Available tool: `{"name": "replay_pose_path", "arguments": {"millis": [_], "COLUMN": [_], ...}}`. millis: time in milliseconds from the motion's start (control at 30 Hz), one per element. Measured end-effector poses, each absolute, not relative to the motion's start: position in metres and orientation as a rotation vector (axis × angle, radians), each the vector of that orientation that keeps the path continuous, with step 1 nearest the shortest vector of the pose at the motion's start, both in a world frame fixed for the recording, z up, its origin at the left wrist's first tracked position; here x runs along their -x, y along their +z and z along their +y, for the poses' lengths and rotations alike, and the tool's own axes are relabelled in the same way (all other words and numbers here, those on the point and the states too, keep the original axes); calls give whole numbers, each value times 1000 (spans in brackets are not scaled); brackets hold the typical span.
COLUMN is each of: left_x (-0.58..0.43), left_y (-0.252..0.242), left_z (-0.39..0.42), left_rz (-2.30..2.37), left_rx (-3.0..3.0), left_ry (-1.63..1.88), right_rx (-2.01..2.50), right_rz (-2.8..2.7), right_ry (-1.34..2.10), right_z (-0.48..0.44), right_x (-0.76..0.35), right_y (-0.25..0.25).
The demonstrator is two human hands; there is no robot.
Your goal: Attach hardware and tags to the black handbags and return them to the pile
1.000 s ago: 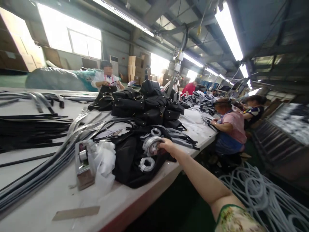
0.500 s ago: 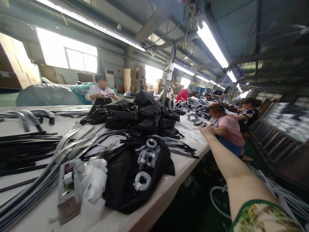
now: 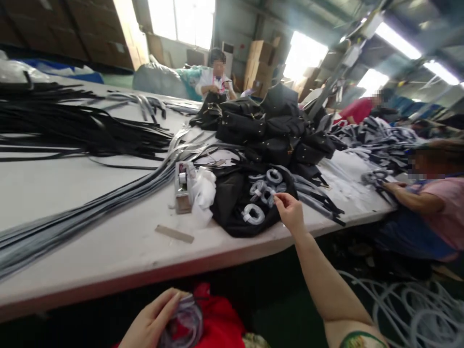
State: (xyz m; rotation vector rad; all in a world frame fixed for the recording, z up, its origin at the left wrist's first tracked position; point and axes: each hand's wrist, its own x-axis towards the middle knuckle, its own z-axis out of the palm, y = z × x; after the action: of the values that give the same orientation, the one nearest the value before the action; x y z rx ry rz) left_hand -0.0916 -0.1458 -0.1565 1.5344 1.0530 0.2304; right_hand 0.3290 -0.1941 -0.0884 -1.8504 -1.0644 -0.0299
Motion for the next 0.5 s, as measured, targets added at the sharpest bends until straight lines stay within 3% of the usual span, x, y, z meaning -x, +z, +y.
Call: {"name": "replay_pose_path", "arguments": {"millis": [167, 400, 500], "left_x": [105, 117, 127], "left_y": [-155, -138, -129], "left_z": [-153, -166, -172], "left_rz": [966, 976, 1034], "left_rx": [-1480, -1509, -1561], "left_ry": [243, 319, 378], "right_rx": [1907, 1652, 1798], "right_rz": [-1345, -1463, -1514], "right_ry": [82, 207, 225], "right_z": [-158, -73, -20], "right_x": [-289, -197, -164], "right_y": [-102, -103, -106]}}
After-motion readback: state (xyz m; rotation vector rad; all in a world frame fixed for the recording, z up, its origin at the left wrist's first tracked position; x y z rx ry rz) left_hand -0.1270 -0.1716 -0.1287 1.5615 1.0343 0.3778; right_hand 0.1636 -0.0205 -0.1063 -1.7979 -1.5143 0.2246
